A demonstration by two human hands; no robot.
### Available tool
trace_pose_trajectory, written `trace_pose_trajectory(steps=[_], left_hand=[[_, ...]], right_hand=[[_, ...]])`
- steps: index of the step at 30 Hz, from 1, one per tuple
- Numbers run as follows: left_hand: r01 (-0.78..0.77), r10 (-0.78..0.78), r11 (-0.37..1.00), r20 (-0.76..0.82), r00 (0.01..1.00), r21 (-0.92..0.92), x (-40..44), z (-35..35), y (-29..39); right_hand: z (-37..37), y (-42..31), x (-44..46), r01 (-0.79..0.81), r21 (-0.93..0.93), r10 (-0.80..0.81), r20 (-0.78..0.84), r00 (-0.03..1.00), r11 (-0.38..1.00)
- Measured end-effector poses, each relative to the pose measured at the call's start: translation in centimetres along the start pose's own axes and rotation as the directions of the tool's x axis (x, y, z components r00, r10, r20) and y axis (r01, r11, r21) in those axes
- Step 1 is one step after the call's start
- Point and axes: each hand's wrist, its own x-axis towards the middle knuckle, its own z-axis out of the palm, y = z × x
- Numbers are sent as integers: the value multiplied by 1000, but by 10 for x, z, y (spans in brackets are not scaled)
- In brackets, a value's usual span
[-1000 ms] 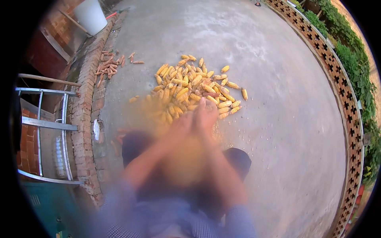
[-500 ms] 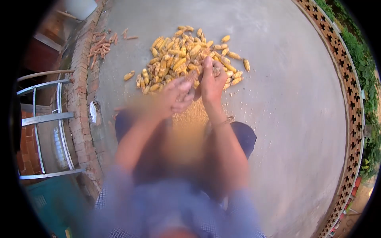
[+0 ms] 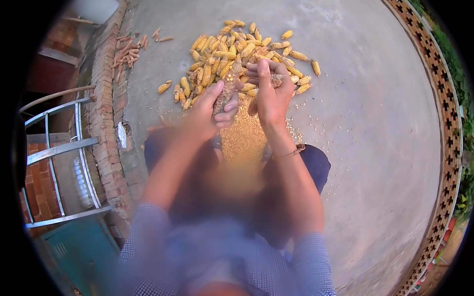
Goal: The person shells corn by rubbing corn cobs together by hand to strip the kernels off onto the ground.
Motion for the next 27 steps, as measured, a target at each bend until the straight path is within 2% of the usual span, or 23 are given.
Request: trace_pose_trajectory(steps=[2,6,8,10,14,17,19,21,27], left_hand=[[-18,17,1000,29,999,12,1,-2,-1],[-38,41,993,-17,999,114,0,1,-5],[-28,35,989,-46,998,145,0,3,-6],[-77,92,964,-49,995,253,3,3,-10],[-166,216,824,-30,976,542,5,2,-9],[-119,227,715,-68,971,689,4,5,-5],[-147,240,759,-63,969,634,4,5,-8],[-151,235,829,-91,968,539,6,4,-11],[-85,178,862,-141,974,500,3,9,-9]], right_hand=[[-2,-3,1,10,-70,-7,40,999,997],[-3,-13,-4,9,-153,20,187,982,988],[-6,-26,-6,-98,-185,145,261,954,978],[-9,-29,-4,-164,-210,223,295,929,964],[-8,-15,-4,-170,-125,200,300,933,977],[-12,-11,-4,-153,-114,183,347,920,982],[-11,-7,-5,-156,-51,164,374,913,986],[-10,-11,-5,-131,-78,151,389,909,988],[-11,-9,-7,-101,-91,129,376,918,991]])
